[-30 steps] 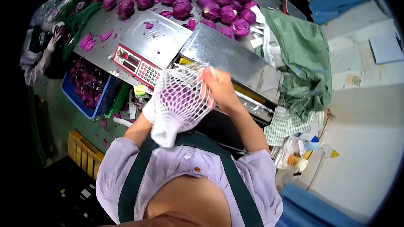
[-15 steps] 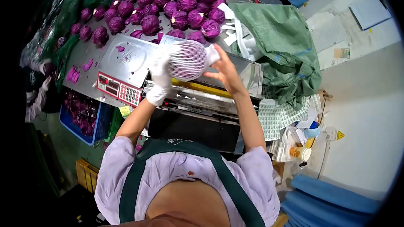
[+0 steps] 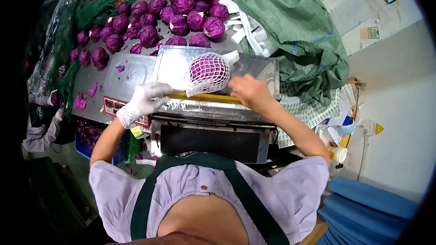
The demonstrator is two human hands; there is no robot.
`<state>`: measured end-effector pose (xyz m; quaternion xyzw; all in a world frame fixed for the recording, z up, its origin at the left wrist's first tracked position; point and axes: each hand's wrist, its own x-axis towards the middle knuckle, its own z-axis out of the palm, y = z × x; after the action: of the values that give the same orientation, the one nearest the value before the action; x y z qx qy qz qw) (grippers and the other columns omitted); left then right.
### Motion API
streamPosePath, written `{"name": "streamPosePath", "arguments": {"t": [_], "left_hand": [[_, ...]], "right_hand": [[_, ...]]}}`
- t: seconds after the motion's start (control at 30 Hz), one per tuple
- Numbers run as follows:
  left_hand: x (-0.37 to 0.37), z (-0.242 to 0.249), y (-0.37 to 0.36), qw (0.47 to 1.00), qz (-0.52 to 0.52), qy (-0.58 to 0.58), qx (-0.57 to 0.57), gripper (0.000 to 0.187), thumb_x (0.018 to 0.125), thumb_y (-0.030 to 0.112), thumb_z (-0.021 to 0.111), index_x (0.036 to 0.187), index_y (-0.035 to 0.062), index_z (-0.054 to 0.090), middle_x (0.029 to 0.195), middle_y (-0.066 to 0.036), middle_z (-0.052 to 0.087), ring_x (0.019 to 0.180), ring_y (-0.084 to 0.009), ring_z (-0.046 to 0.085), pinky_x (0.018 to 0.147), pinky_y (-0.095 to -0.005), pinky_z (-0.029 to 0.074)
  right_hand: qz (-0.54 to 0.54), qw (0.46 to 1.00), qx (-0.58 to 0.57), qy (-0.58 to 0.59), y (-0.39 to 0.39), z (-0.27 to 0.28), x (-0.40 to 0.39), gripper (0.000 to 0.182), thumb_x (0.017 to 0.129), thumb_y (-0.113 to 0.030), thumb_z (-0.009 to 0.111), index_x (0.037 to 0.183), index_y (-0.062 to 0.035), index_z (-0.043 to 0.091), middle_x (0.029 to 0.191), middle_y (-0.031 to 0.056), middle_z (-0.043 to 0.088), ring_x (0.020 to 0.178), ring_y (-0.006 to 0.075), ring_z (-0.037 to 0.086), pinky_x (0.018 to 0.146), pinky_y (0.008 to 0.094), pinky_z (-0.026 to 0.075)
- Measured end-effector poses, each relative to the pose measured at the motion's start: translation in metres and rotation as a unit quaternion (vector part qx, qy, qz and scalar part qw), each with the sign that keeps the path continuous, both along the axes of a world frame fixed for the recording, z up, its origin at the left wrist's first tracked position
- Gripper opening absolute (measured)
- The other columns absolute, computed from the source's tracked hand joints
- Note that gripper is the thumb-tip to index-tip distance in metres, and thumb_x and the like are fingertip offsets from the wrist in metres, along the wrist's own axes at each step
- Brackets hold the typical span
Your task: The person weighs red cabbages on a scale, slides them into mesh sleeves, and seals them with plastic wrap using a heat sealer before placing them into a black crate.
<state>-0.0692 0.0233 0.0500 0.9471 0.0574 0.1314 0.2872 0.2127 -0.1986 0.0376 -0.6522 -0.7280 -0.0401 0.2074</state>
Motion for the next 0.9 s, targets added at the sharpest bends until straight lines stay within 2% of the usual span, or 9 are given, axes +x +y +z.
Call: {"name": "streamPosePath", "arguments": {"t": [0.1,0.27,0.37,0.4,0.43,0.57,0.7,0.8,0.9], "left_hand": [[0.0,-0.005,-0.011,0.927,-0.186,0.053,0.321,0.035,0.08,0.019,0.058,0.113,0.0084,0.055,0.084,-0.009,0.06,0.057,-0.0241,0.056,0.052,-0.0326,0.047],[0.009,-0.055,0.006,0.937,-0.199,0.016,0.286,0.036,0.083,0.027,0.056,0.111,0.0048,0.048,0.062,-0.01,0.05,0.047,-0.025,0.052,0.04,-0.0374,0.041],[-0.02,-0.069,0.004,0.989,-0.089,0.112,0.05,0.022,0.087,0.023,0.05,0.096,0.0041,0.054,0.073,-0.011,0.054,0.063,-0.0275,0.054,0.061,-0.0344,0.047],[-0.031,-0.066,-0.009,0.913,0.022,0.143,-0.381,0.016,0.089,0.018,0.048,0.086,0.0033,0.053,0.077,-0.009,0.052,0.07,-0.0226,0.053,0.069,-0.0321,0.045],[-0.048,-0.047,-0.015,0.985,-0.055,0.134,-0.094,0.012,0.088,0.013,0.048,0.083,0.0022,0.05,0.075,-0.006,0.049,0.071,-0.0168,0.052,0.069,-0.0305,0.044],[-0.069,0.071,-0.028,0.938,-0.154,0.135,-0.279,0.008,0.086,0.007,0.052,0.081,0.0004,0.052,0.08,-0.007,0.054,0.08,-0.0178,0.055,0.078,-0.0319,0.043],[-0.012,0.123,-0.019,0.878,-0.047,-0.082,-0.47,0.03,0.083,0.02,0.054,0.105,-0.0006,0.056,0.103,-0.009,0.055,0.103,-0.0189,0.051,0.093,-0.0312,0.036],[0.067,0.047,0.02,0.994,-0.053,0.005,-0.095,0.075,0.075,0.035,0.062,0.136,0.0054,0.029,0.143,-0.015,0.023,0.133,-0.0265,0.021,0.109,-0.0362,0.015],[0.12,-0.023,0.017,0.978,-0.006,0.184,0.102,0.117,0.051,0.044,0.081,0.139,0.0041,0.015,0.142,-0.023,0.017,0.132,-0.0351,0.018,0.109,-0.0379,0.017]], "right_hand": [[0.204,0.961,-0.083,-0.168,-0.01,-0.012,-0.018,0.03,0.074,-0.012,0.055,0.103,-0.0063,0.057,0.118,0.0096,0.051,0.078,0.0173,0.052,0.055,0.0267,0.046],[0.218,0.962,-0.056,-0.153,-0.01,-0.044,-0.024,0.02,0.075,-0.015,0.054,0.091,-0.0043,0.06,0.11,0.0051,0.056,0.081,0.0195,0.051,0.056,0.0295,0.045],[0.038,0.992,-0.12,-0.013,-0.045,-0.045,-0.039,0.015,0.073,-0.008,0.059,0.088,-0.0067,0.062,0.087,0.0045,0.063,0.067,0.021,0.054,0.054,0.0317,0.046],[0.022,0.992,-0.103,0.074,-0.063,-0.037,-0.047,0.016,0.074,-0.006,0.058,0.089,-0.0083,0.061,0.081,0.0069,0.062,0.067,0.0207,0.057,0.057,0.0315,0.047],[0.005,0.983,-0.086,0.16,-0.081,-0.021,-0.055,0.017,0.075,-0.004,0.057,0.091,-0.01,0.06,0.076,0.0093,0.062,0.066,0.0204,0.06,0.059,0.0313,0.048],[-0.128,0.851,-0.264,0.435,-0.128,0.113,-0.061,0.01,0.083,-0.002,0.053,0.091,-0.0011,0.058,0.079,0.0112,0.065,0.069,0.0155,0.063,0.06,0.0257,0.048],[-0.045,0.834,0.083,0.543,-0.097,0.117,0.003,0.02,0.086,-0.006,0.051,0.104,0.0031,0.055,0.1,0.0149,0.062,0.085,0.0197,0.062,0.072,0.0274,0.05],[-0.13,0.893,0.022,0.431,-0.023,0.063,0.048,0.03,0.087,-0.017,0.054,0.11,0.0015,0.051,0.123,0.017,0.047,0.111,0.0239,0.049,0.094,0.0317,0.041],[-0.129,0.962,-0.143,0.193,0.007,-0.028,0.039,0.095,0.062,-0.044,0.077,0.134,-0.0058,0.029,0.129,0.018,0.043,0.121,0.028,0.042,0.099,0.0373,0.035]]}}
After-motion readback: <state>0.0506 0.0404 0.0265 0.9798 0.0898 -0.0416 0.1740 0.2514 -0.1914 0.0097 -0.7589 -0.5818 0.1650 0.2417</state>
